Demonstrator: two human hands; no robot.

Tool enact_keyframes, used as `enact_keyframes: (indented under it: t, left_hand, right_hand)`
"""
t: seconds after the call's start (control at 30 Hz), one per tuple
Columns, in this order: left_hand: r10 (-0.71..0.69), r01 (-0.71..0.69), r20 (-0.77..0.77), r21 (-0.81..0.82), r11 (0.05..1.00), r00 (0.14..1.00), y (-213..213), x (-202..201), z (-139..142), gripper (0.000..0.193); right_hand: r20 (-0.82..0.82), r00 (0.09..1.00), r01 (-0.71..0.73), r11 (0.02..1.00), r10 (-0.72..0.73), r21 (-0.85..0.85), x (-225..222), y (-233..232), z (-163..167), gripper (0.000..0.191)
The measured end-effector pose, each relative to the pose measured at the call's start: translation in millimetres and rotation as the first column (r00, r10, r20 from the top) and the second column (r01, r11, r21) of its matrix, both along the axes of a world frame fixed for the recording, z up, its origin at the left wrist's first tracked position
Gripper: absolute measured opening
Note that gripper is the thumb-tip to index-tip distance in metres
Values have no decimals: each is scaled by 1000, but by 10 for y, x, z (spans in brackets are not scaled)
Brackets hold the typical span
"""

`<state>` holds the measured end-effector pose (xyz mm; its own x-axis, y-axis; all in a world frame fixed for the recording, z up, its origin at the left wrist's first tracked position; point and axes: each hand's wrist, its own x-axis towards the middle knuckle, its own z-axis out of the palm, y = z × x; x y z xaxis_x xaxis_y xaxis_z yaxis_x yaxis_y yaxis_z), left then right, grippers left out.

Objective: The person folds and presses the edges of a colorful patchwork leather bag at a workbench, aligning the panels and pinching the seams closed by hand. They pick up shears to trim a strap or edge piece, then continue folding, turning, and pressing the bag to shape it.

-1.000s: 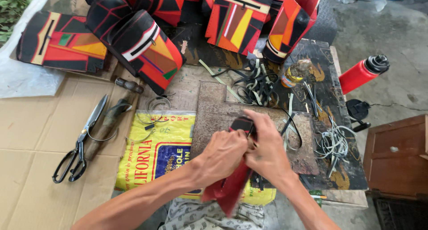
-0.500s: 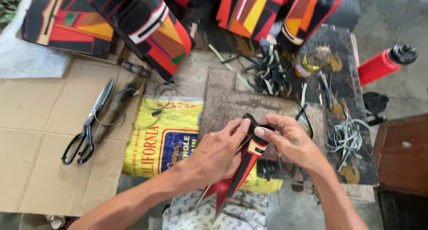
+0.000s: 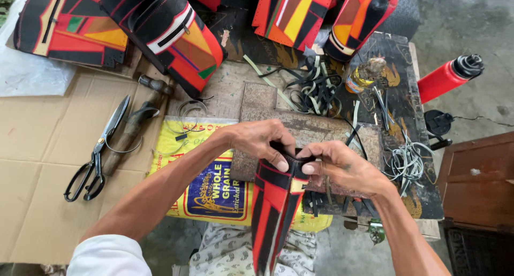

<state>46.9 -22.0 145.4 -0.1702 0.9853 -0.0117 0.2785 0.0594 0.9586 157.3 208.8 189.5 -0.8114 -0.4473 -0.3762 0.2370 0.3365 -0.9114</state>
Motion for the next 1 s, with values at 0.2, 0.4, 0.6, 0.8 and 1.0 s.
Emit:
enact_keyframes:
  t: [0.2,0.4,0.6,0.8,1.0]
  left_hand:
    - [32,-36,70,56,998,997,-9,57,-6,30]
    - [124,-123,-39,9,992,992,-8,151,-67,24]
    - [-89,86,104,31,996,991,-2,135,-152,23]
    - [-49,47,104,22,999,993,-86,162,-166,24]
    - [24,-23,122,-10,1000,992,-140,204,-82,28]
  right_hand:
    - [-116,993,-36,998,31,-42,6,24,-161,8]
    - [-230,973,22,999,-15,27,109,-3,-240,4]
    - [-96,991,-81,988,94,130,90,-57,-180,10]
    - [-102,991,-90,996,90,10,155,-75,-138,14]
    - [-132,991,16,993,0,118,230,-159,-108,15]
